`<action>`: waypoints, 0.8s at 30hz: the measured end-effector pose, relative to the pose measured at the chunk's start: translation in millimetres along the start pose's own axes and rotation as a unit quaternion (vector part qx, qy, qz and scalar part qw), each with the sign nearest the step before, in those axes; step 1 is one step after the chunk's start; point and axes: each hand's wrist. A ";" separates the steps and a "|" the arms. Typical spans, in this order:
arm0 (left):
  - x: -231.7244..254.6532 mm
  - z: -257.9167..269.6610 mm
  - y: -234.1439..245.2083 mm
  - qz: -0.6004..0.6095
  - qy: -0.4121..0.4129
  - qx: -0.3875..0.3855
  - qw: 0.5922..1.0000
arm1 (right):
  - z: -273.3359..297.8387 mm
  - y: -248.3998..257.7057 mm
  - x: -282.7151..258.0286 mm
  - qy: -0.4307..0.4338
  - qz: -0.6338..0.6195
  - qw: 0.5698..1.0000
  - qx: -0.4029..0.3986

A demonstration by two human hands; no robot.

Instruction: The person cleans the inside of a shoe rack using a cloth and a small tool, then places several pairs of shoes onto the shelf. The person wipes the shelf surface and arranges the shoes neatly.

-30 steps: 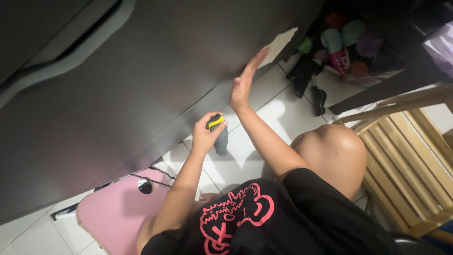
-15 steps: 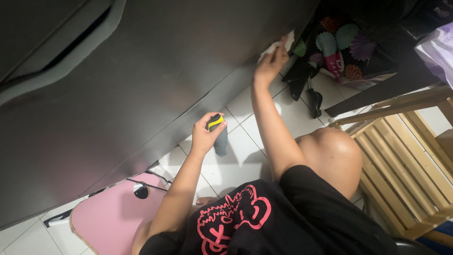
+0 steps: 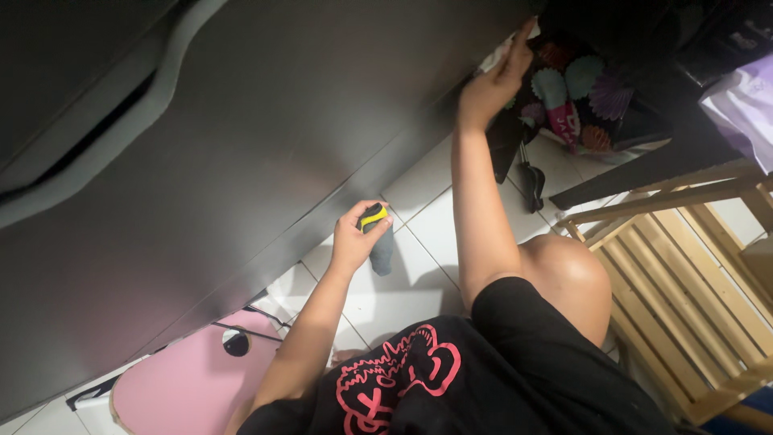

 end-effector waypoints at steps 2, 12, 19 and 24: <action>-0.5 -2.0 -2.4 0.002 -0.007 -0.005 1.000 | 1.4 -1.7 22.8 0.019 0.003 1.000 0.003; -4.3 -0.7 -10.3 -0.012 0.006 -0.009 1.000 | 27.6 3.5 84.1 -0.351 -0.246 0.896 0.111; -3.4 -2.3 -11.8 -0.006 0.020 -0.015 1.000 | -32.9 8.6 12.9 -0.070 -0.095 0.993 0.000; -2.7 -1.6 -13.7 -0.005 0.026 -0.016 1.000 | 19.5 -1.7 82.4 -0.037 0.004 0.999 0.013</action>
Point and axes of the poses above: each hand's wrist, its own z-axis away from the middle knuckle, its own y-axis out of the back of the hand, x = y × z, and after that the axes turned 3 degrees about y, right-handed
